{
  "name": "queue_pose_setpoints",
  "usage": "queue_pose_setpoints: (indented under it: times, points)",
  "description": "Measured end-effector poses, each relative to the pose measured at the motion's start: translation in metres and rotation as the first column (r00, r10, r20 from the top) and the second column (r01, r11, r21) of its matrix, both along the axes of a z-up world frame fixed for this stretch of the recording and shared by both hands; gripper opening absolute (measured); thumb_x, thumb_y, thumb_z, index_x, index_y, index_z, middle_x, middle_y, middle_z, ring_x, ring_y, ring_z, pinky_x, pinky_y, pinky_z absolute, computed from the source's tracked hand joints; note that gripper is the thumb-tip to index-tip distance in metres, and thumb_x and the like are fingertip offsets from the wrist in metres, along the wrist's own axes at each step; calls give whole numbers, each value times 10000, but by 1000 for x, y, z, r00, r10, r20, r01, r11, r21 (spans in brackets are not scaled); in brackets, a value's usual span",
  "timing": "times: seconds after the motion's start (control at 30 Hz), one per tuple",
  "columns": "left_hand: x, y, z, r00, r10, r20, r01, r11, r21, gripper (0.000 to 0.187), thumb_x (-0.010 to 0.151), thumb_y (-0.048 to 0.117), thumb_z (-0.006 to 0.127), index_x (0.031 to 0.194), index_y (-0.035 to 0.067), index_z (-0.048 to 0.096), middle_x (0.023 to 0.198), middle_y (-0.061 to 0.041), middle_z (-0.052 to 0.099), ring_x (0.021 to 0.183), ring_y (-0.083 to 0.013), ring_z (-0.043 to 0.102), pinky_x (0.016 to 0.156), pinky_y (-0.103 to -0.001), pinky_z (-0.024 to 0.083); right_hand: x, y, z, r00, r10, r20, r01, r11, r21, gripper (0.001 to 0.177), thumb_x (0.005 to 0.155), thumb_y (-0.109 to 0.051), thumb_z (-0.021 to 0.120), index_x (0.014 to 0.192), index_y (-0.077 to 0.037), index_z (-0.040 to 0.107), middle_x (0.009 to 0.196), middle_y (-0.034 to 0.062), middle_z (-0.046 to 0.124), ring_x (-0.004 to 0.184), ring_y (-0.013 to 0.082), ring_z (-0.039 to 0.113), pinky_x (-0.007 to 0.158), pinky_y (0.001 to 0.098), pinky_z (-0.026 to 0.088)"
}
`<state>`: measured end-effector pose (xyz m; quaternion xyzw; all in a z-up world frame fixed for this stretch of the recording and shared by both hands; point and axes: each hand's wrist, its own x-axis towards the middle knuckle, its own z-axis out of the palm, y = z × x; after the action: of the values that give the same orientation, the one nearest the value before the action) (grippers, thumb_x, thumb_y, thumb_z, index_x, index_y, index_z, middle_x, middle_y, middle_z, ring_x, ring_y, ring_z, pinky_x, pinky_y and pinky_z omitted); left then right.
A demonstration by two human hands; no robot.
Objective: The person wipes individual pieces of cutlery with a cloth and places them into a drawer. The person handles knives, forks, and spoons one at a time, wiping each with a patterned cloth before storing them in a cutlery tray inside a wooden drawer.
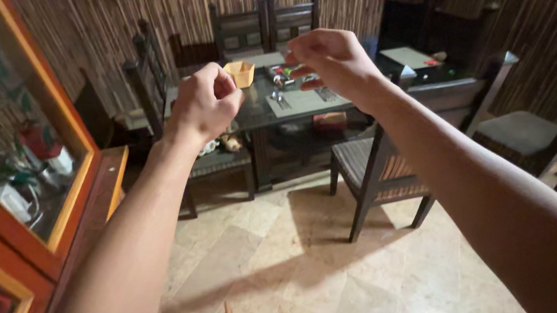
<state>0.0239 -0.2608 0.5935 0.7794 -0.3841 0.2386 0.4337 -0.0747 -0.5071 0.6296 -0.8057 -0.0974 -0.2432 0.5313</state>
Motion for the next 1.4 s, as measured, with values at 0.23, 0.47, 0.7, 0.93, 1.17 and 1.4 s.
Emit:
queue_pose_setpoints:
  times: [0.23,0.47,0.7,0.93,1.17,1.4]
  points:
    - [36,-41,30,993,-29,114,35,998,-55,161,811,200,716,866,53,682,833,-133,758,801,-254,748,728,-368,575,11,-45,30,999,-41,5,41,999,-17,319,1018,-260,613,1261,-58,655,1163,72,741,990,184,748,785,339,636]
    - [101,-90,42,993,-116,26,118,990,-73,162,839,211,709,852,54,671,805,-116,753,775,-219,748,721,-363,577,71,-82,18,995,-94,-18,92,991,-101,315,1006,-248,619,1254,-57,645,1152,70,745,984,175,747,787,335,656]
    - [180,-146,70,980,-184,78,187,981,-41,198,855,227,729,883,36,682,854,-130,756,818,-212,739,752,-367,572,149,-131,23,996,-80,39,80,997,-5,273,1016,-239,637,1211,-50,662,1116,62,733,983,172,744,760,326,638]
    - [251,-206,75,983,-182,14,181,983,21,236,855,286,723,909,57,702,873,-118,761,821,-231,735,742,-387,569,203,-186,15,980,-197,34,196,980,28,278,1002,-222,647,1222,-53,660,1114,76,742,988,187,746,761,328,638]
    - [323,-280,64,968,-248,31,248,968,31,238,875,290,721,896,56,686,849,-117,762,790,-223,744,731,-372,579,259,-254,19,956,-289,55,291,955,-48,290,1006,-212,629,1253,-59,629,1139,77,744,1006,178,753,802,330,658]
    - [392,-364,60,972,-231,34,227,969,99,207,888,285,696,893,79,679,853,-106,761,761,-215,742,725,-349,588,336,-321,28,953,-301,36,302,952,-55,306,996,-224,615,1261,-72,634,1147,73,758,980,164,769,793,331,619]
